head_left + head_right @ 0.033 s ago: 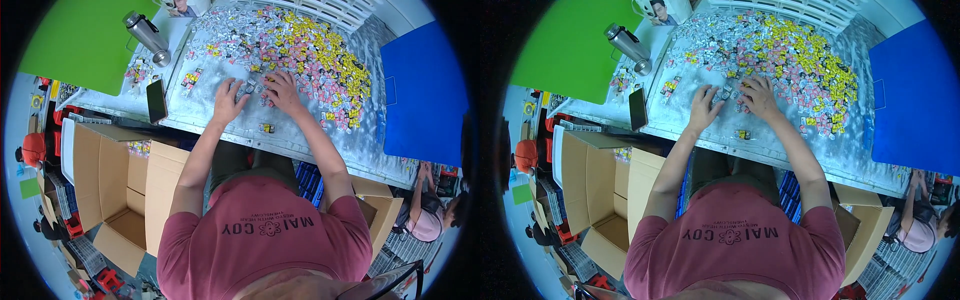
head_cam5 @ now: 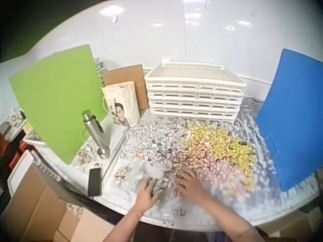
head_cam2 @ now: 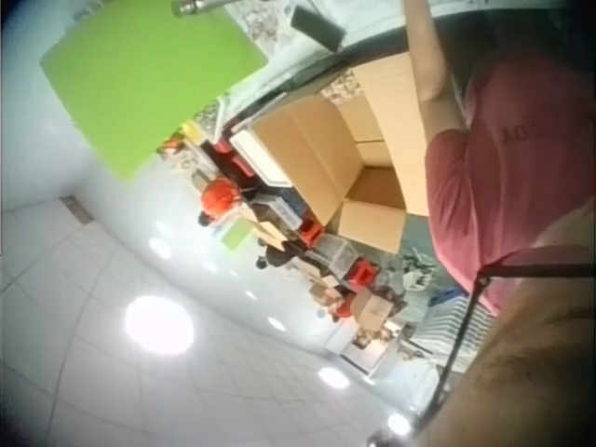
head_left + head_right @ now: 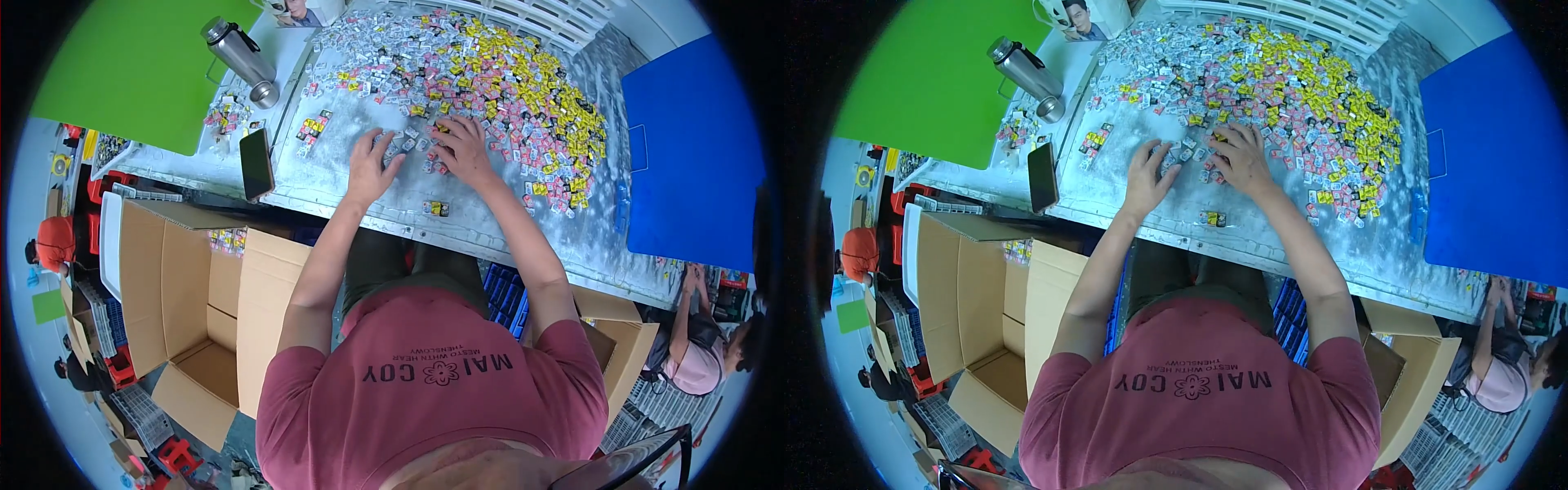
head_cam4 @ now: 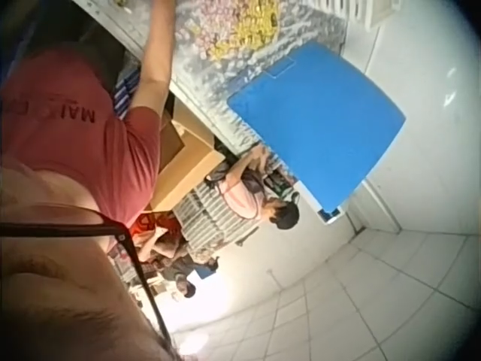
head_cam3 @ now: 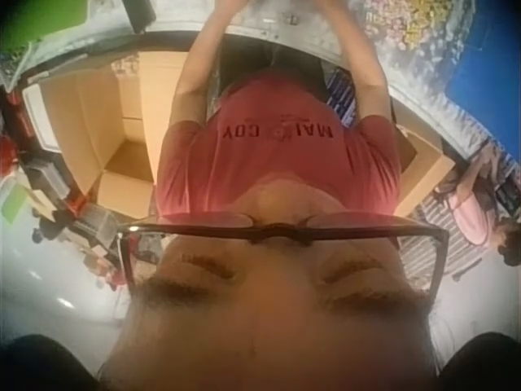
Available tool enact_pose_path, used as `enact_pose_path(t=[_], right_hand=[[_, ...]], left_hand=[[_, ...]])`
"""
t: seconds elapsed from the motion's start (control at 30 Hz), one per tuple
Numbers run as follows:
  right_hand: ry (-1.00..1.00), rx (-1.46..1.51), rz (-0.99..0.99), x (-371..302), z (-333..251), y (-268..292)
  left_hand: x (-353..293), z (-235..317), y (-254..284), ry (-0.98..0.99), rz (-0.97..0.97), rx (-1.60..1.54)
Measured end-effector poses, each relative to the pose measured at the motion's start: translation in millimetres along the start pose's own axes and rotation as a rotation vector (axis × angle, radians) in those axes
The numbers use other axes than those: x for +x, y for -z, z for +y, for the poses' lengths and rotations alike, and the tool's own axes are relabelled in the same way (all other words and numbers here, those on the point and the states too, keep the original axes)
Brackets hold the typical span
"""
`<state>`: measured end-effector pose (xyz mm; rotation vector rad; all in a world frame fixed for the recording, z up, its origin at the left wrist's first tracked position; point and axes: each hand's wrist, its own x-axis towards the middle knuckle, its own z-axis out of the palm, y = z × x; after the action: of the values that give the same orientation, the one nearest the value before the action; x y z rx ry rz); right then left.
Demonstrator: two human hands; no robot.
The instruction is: Assembling small plastic toy components and placing the finished sets into a cardboard box.
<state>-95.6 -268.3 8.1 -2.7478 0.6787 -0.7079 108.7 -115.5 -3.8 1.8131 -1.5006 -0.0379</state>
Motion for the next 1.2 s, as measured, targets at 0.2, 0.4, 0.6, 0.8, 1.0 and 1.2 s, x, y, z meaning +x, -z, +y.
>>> enact_pose_path(t=[0.2,0.4,0.6,0.8,1.0,1.2], right_hand=[[0.059,0.076,0.094,-1,-19,5],[-0.039,0.117,-0.095,-9,-26,15],[-0.022,0.209,-0.018,-28,-16,19],[-0.045,0.214,-0.028,-32,-19,28],[-0.014,0.152,-0.028,-37,-20,30],[-0.022,0.194,-0.015,-38,-23,27]], left_hand=[[-29,16,15,0.068,0.040,-0.026],[-36,20,18,0.054,0.024,0.042],[-23,33,11,-0.098,0.033,0.091],[-9,37,0,-0.187,-0.143,-0.091],[-6,42,-9,-0.150,-0.205,-0.167],[-5,42,-16,-0.176,-0.189,-0.163]])
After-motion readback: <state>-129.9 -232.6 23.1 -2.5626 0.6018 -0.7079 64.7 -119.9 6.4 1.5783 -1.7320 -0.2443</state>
